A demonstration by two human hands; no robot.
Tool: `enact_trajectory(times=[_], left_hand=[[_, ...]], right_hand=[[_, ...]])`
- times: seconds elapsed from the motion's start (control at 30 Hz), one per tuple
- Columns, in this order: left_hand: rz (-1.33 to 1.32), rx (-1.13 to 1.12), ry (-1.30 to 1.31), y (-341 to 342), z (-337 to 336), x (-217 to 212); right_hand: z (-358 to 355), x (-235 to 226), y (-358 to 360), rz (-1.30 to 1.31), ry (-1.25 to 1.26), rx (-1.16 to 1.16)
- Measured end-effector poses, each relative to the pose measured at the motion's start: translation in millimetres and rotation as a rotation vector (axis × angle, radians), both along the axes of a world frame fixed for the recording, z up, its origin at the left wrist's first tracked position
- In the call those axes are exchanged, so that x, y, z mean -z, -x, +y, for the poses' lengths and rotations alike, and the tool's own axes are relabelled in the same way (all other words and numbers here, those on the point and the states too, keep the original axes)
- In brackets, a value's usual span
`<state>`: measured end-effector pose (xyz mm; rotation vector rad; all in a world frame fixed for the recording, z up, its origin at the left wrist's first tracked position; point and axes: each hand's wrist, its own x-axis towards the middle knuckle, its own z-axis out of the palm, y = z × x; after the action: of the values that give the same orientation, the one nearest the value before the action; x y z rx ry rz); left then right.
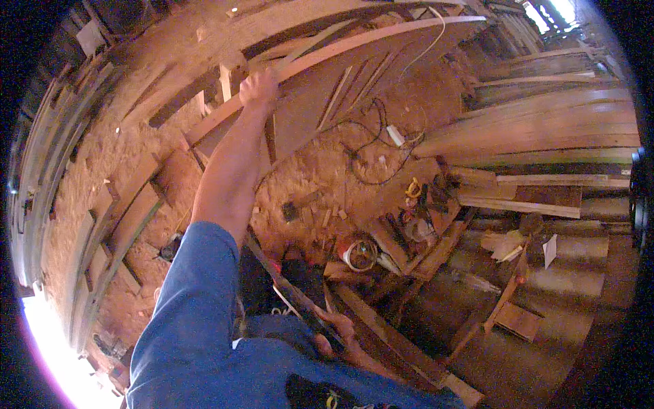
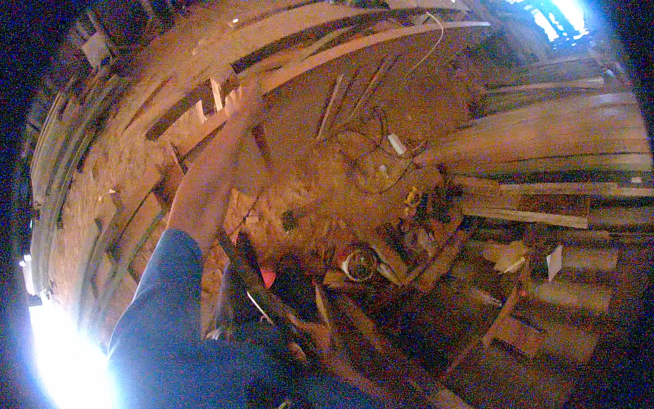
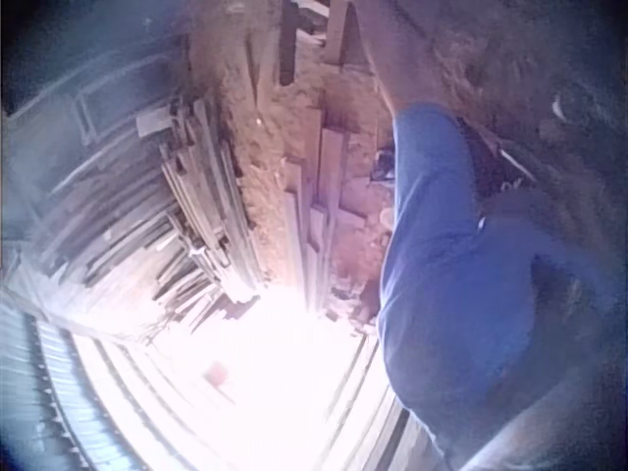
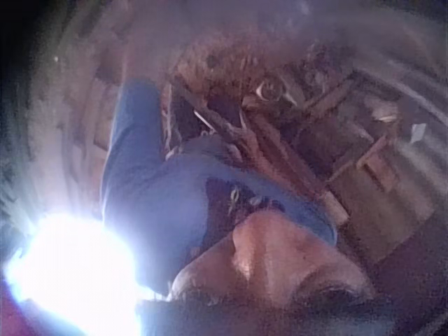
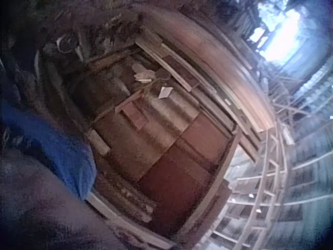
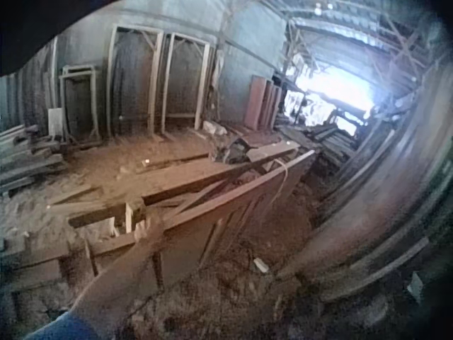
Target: The person hammers nails into a wooden door frame, uses a jigsaw to cut a decorative edge on a door panel, marks a piece of wood with a square and pencil, and saws the wood with a hand saw. The person works in a cluttered woodworking shop.
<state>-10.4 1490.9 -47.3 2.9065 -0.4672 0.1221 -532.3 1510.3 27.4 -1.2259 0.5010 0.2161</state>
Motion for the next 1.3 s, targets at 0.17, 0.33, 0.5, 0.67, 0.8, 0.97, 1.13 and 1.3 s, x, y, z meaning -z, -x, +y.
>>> enact_trajectory(times=[0.17,0.33,0.5,0.67,0.8,0.97,1.13,1.3], left_hand=[[-0.15,0.068,-0.081,-20,6,40],[0.012,-0.078,0.161,-77,-21,88],[-0.158,-0.098,0.309,-45,-25,62],[-0.024,-0.036,0.23,-22,-20,39],[-0.135,-0.112,0.228,-31,-39,82],[-0.275,-0.098,0.246,-39,-36,95],[-0.146,-0.07,0.27,-12,-23,38],[0.049,-0.05,0.251,-11,-21,19]], right_hand=[[0,-9,-43,-0.356,-0.036,-0.076],[12,-27,-9,0.184,-0.096,0.206],[24,62,-39,-0.846,0.821,0.401],[5,64,2,-0.475,0.5,-0.001],[-2,43,39,-0.367,0.244,0.272],[-14,76,7,0.166,-0.619,0.19],[-22,70,38,-0.208,0.147,0.133],[0,72,18,-0.311,0.339,0.153]])
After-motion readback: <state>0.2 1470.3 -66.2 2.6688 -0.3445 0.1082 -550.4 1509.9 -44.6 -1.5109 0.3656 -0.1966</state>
